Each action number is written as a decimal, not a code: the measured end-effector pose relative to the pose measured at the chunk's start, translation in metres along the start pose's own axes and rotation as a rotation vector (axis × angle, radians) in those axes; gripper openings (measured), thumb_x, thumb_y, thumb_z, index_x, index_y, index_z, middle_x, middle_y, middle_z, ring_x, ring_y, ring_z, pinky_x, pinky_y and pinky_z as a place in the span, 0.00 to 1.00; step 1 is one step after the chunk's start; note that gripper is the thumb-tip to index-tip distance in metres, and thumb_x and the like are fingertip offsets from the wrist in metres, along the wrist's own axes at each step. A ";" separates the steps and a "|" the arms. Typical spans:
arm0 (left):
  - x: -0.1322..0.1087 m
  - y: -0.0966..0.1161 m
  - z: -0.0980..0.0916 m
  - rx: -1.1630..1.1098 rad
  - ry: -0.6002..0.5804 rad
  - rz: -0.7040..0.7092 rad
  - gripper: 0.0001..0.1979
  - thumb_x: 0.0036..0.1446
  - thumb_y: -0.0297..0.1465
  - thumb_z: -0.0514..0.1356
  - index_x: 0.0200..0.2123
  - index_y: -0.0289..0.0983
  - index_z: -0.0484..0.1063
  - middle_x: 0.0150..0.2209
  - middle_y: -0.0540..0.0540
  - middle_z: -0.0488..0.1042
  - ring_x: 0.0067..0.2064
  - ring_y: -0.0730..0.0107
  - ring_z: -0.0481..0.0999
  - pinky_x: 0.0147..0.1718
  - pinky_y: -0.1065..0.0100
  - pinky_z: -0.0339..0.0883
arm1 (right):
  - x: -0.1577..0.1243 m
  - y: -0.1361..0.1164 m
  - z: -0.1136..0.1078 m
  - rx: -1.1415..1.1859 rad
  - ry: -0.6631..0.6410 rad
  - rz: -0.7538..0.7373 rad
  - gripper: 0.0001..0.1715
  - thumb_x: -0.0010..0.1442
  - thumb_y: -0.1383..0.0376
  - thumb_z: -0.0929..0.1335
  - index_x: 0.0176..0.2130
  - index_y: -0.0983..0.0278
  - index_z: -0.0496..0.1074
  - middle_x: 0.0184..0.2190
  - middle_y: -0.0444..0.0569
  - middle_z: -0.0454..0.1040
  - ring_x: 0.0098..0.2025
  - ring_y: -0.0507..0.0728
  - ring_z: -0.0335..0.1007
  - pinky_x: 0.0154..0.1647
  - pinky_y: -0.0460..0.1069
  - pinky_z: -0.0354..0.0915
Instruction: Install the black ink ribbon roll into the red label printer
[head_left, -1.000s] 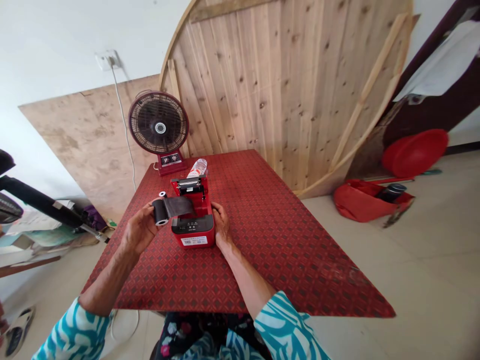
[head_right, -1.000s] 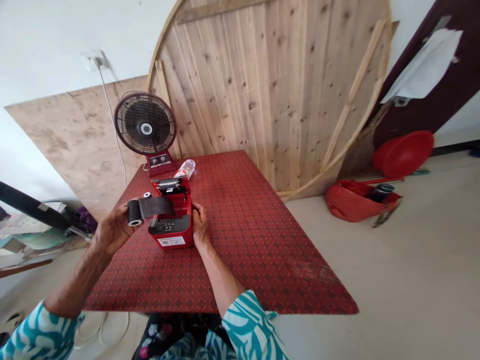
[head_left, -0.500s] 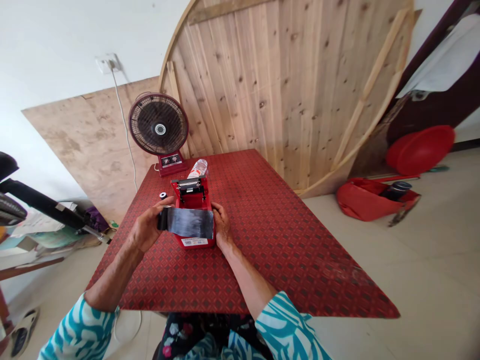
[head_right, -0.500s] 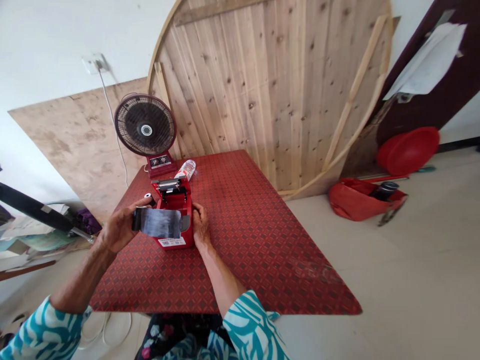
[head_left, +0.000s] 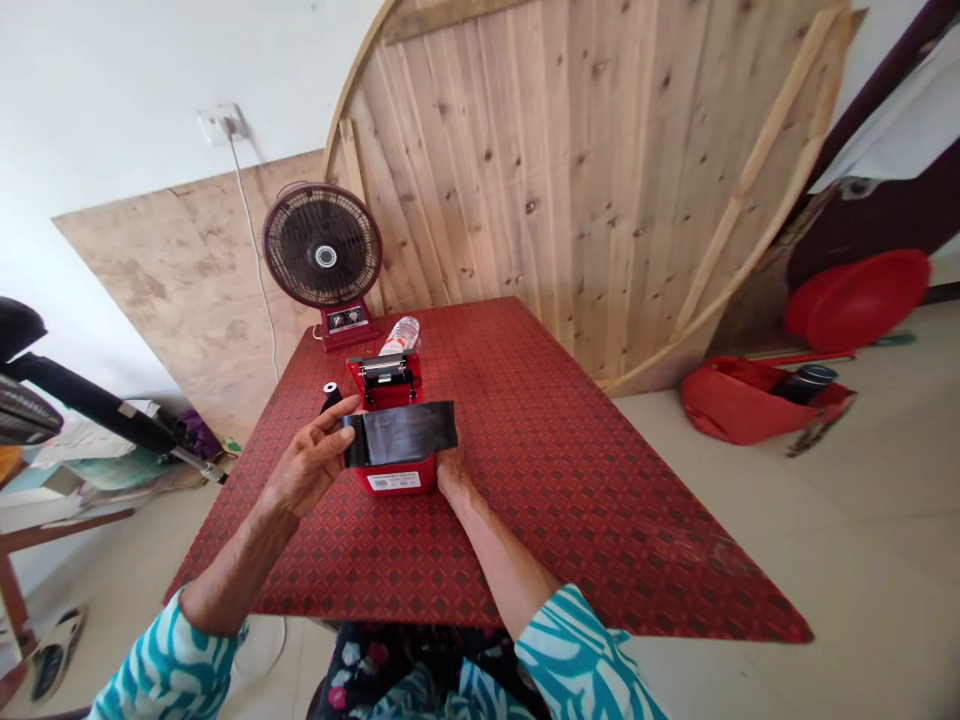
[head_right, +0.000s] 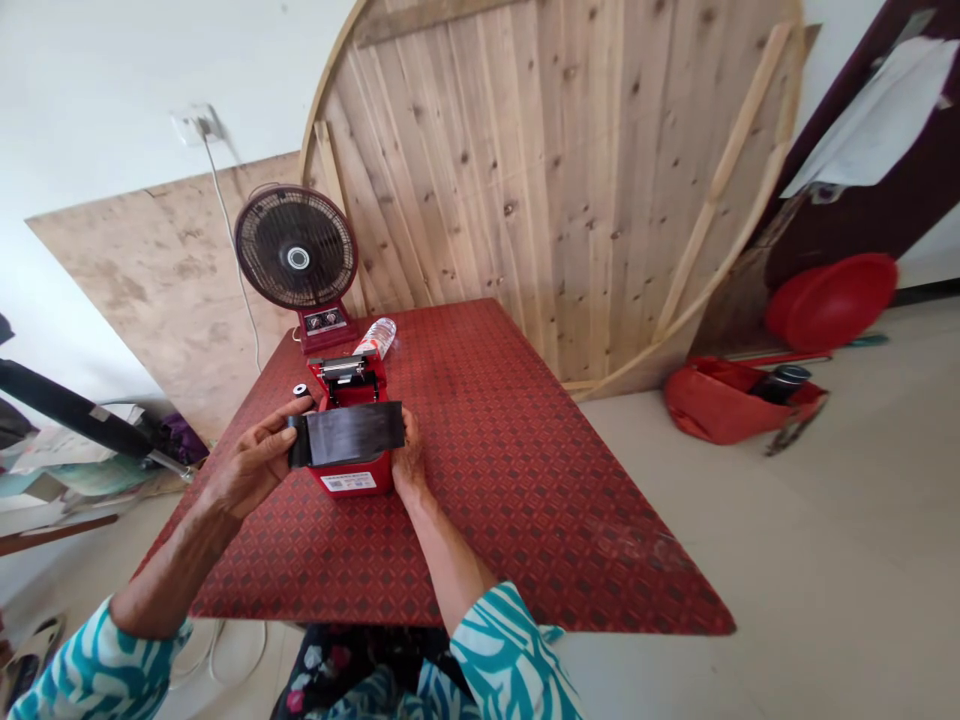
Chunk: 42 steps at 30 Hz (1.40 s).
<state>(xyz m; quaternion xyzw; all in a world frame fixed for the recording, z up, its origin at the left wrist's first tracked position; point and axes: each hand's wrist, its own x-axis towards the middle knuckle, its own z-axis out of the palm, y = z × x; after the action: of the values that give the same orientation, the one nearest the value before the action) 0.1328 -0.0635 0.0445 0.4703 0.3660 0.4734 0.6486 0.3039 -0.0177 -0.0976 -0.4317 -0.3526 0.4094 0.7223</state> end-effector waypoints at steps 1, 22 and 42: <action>-0.002 -0.002 0.002 0.001 -0.011 0.007 0.27 0.44 0.33 0.71 0.50 0.38 0.73 0.44 0.43 0.78 0.43 0.62 0.78 0.40 0.67 0.72 | 0.000 0.000 0.000 -0.006 0.014 0.010 0.20 0.54 0.54 0.65 0.43 0.60 0.74 0.43 0.48 0.77 0.47 0.60 0.70 0.49 0.55 0.64; -0.059 -0.037 -0.005 -0.068 0.108 0.005 0.25 0.38 0.31 0.74 0.43 0.38 0.76 0.38 0.46 0.78 0.38 0.67 0.76 0.34 0.71 0.69 | -0.071 -0.139 -0.038 0.002 -0.480 0.192 0.32 0.59 0.40 0.58 0.47 0.56 0.74 0.44 0.52 0.77 0.47 0.63 0.73 0.50 0.60 0.68; -0.087 -0.073 -0.015 -0.257 0.029 -0.071 0.27 0.42 0.31 0.72 0.48 0.36 0.73 0.36 0.46 0.76 0.35 0.71 0.75 0.34 0.72 0.69 | -0.134 -0.122 -0.031 -0.046 -0.469 0.340 0.22 0.52 0.55 0.73 0.47 0.56 0.72 0.34 0.44 0.73 0.32 0.51 0.69 0.32 0.46 0.69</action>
<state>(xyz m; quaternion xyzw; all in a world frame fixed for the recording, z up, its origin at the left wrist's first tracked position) 0.1139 -0.1512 -0.0270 0.3629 0.3282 0.4999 0.7146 0.3095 -0.1841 -0.0190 -0.3947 -0.4417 0.6051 0.5320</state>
